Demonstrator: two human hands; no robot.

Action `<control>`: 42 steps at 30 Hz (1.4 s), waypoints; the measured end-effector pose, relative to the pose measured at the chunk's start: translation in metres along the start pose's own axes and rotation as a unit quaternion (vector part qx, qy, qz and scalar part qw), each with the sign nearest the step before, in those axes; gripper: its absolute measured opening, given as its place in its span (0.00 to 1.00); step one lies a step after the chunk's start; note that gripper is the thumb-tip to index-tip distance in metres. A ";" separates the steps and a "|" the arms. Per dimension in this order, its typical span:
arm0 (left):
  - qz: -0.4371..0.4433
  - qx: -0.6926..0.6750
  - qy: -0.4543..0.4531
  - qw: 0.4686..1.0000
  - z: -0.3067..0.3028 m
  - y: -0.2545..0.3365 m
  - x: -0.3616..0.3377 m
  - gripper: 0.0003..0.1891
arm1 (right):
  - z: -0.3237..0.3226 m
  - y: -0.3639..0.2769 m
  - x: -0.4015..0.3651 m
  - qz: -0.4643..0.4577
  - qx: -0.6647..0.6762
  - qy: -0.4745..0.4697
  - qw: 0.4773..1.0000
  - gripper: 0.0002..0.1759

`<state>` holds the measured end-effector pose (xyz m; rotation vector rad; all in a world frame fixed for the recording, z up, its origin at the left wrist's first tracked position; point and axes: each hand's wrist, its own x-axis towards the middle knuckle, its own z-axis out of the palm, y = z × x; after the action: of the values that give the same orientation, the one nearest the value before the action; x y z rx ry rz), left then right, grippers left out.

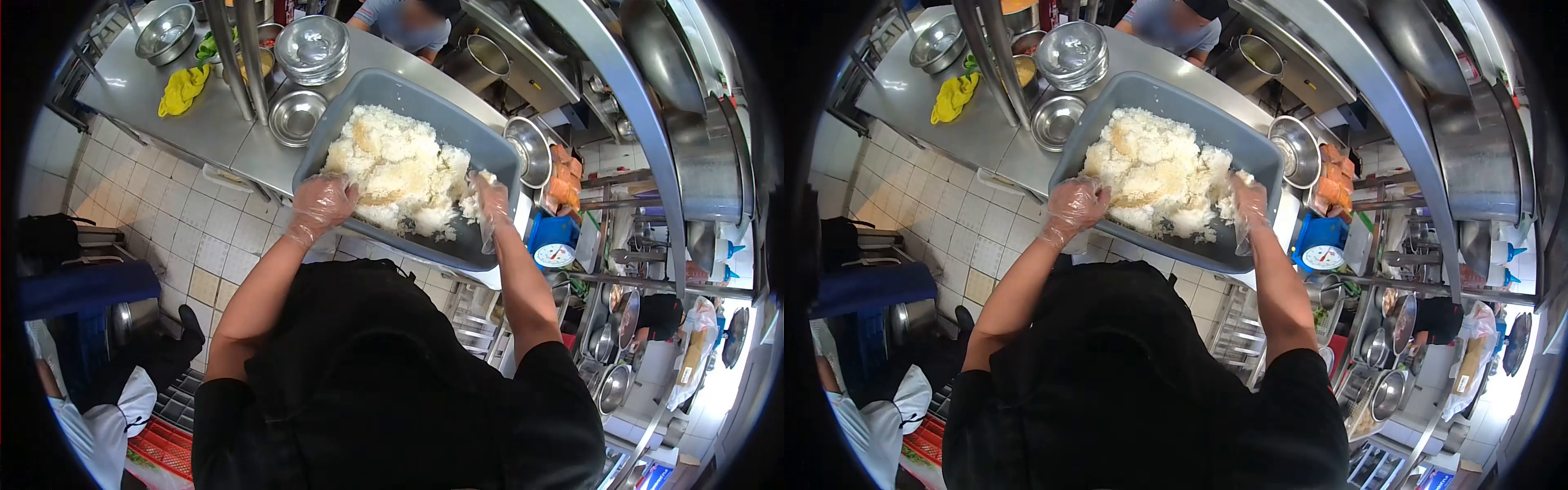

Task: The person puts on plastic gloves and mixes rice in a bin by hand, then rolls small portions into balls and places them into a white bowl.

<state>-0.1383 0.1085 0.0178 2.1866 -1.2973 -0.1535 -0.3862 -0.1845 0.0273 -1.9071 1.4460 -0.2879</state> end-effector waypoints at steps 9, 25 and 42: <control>-0.006 0.003 0.006 1.000 0.008 -0.004 0.002 0.12 | -0.001 -0.008 -0.028 0.135 0.120 -0.106 0.978 0.39; 0.009 -0.013 0.005 1.000 0.004 -0.007 0.001 0.12 | 0.087 0.029 -0.013 -0.127 -0.151 -0.119 0.973 0.55; -0.017 -0.001 -0.027 0.999 0.003 -0.006 0.003 0.11 | 0.015 -0.004 -0.021 -0.085 -0.292 -0.022 0.952 0.34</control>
<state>-0.1335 0.1068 0.0127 2.2169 -1.2883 -0.2293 -0.3823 -0.1591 0.0239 -2.4975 1.4410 0.1243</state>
